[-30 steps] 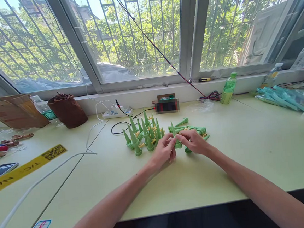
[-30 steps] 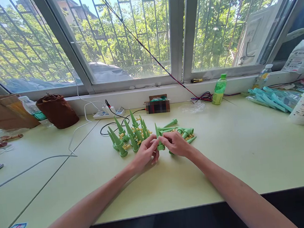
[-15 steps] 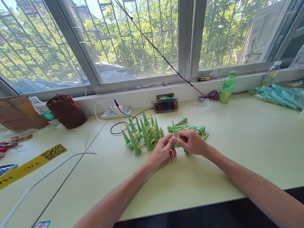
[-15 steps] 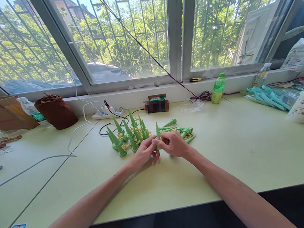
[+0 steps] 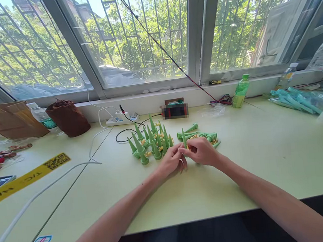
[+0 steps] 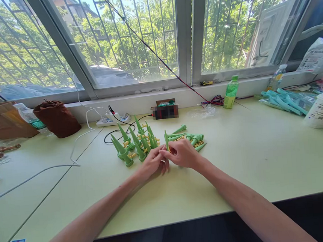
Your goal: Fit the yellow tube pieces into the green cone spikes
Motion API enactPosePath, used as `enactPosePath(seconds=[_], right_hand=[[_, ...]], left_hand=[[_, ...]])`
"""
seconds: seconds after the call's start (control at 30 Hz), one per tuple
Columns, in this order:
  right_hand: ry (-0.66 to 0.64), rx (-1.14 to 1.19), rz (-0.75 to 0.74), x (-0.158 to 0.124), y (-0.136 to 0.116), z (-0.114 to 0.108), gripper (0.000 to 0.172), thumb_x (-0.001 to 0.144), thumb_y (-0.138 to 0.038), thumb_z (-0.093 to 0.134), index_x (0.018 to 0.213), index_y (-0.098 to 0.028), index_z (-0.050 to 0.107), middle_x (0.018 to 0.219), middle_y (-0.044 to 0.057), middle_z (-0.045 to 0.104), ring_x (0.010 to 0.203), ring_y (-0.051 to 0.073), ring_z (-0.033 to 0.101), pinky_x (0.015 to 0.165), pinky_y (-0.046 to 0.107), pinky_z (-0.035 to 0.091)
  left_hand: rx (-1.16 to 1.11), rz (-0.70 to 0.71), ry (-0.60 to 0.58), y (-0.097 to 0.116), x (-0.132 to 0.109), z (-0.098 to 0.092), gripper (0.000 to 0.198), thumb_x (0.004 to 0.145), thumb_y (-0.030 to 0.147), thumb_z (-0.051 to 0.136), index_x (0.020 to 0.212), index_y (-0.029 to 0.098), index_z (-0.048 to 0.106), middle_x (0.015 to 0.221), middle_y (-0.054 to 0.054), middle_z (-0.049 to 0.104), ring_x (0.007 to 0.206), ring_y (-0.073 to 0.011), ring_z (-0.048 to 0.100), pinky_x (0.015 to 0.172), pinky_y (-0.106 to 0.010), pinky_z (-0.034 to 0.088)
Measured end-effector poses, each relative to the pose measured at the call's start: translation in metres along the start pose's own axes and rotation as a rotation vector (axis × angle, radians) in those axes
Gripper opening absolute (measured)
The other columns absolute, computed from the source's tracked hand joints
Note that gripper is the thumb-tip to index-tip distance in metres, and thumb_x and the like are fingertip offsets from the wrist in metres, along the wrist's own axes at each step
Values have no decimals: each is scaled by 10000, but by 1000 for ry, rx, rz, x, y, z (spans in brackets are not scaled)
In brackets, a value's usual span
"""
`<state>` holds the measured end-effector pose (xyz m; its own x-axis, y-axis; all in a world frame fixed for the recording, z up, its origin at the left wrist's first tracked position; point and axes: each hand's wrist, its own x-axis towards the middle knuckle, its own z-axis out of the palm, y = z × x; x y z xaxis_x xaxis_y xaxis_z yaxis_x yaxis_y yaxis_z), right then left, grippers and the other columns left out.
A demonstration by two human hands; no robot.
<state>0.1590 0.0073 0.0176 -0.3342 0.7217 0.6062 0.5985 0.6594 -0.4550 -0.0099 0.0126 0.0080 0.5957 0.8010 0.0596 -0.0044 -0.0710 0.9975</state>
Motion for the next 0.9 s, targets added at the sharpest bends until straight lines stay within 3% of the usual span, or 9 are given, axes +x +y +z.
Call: enactPosePath(seconds=[0.6,0.9], right_hand=[[-4,7,28,2,-5,-1,553,839,-592,590,523,-196,369,464,-46,402,451,81,310,497,251,266],[6,29,13,2,-3,1,606,852,-618,558,482,-192,338,436,-52,344,446,79,275,490,251,256]], left_hand=[[-38,31,-11,4,-1,4,398,904,560,503,810,175,465,601,32,490,448,-109,584,356,-176,418],[-81,16,3,4,1,3,460,874,636,498,796,187,436,484,59,479,393,-127,576,333,-177,400]])
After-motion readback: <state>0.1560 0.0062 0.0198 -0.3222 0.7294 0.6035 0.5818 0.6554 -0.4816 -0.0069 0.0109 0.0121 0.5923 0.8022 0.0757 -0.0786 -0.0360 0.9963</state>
